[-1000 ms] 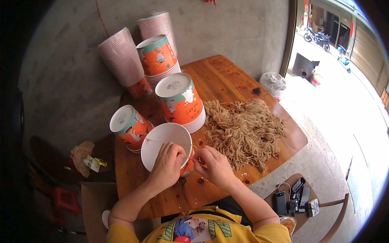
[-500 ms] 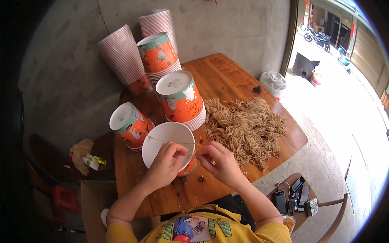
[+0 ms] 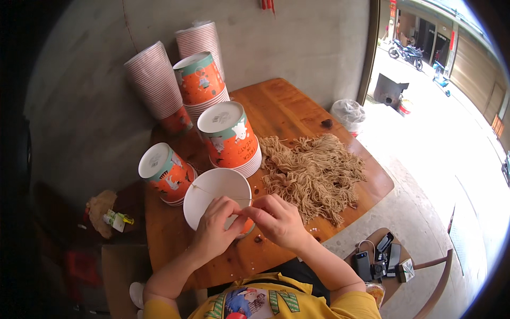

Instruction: Manually separating and placing fibrous material into paper cups on a wooden table.

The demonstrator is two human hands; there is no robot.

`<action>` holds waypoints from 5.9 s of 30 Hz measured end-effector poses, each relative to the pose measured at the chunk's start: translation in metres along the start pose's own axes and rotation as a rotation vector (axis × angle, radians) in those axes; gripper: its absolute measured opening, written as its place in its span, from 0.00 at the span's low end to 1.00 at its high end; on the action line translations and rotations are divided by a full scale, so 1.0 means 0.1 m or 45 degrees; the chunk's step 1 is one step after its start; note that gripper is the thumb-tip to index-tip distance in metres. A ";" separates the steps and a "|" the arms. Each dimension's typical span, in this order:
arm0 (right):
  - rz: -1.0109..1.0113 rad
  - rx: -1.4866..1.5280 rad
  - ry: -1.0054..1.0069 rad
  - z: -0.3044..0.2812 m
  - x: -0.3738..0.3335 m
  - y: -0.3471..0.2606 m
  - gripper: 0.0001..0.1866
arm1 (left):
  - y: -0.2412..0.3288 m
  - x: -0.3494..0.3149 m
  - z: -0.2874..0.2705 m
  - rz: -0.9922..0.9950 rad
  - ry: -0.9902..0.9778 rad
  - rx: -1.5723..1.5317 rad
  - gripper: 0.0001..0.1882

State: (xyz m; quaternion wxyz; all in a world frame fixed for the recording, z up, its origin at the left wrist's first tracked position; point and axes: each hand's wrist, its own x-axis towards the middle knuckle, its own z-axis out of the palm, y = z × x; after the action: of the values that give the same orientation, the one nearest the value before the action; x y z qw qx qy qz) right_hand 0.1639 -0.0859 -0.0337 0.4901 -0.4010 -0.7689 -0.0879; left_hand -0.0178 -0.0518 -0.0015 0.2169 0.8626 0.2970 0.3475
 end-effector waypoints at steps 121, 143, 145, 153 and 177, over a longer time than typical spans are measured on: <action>0.960 1.213 -0.167 0.31 0.17 0.38 0.09 | -0.31 -0.39 -0.21 -0.014 0.085 0.423 0.09; 1.427 1.736 -0.703 0.36 -0.15 -0.52 0.10 | -0.07 -0.74 -0.35 0.040 0.025 0.223 0.10; 1.468 1.632 -0.736 0.30 -0.13 -0.49 0.10 | -0.12 -0.71 -0.32 0.154 -0.002 0.369 0.10; 1.111 1.112 -0.141 0.58 -0.24 -0.45 0.05 | -0.24 -0.38 -0.46 0.033 0.149 0.434 0.13; 0.907 0.771 0.060 0.85 -0.15 -0.36 0.06 | -0.27 -0.26 -0.43 -0.207 -0.230 0.194 0.14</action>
State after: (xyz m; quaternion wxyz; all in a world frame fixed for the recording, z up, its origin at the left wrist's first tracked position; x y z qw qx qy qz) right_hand 0.0832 -0.0729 -0.0792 0.6020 -0.4768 -0.5630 0.3053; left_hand -0.0743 -0.0414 -0.0006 0.2043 0.8774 0.3707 0.2260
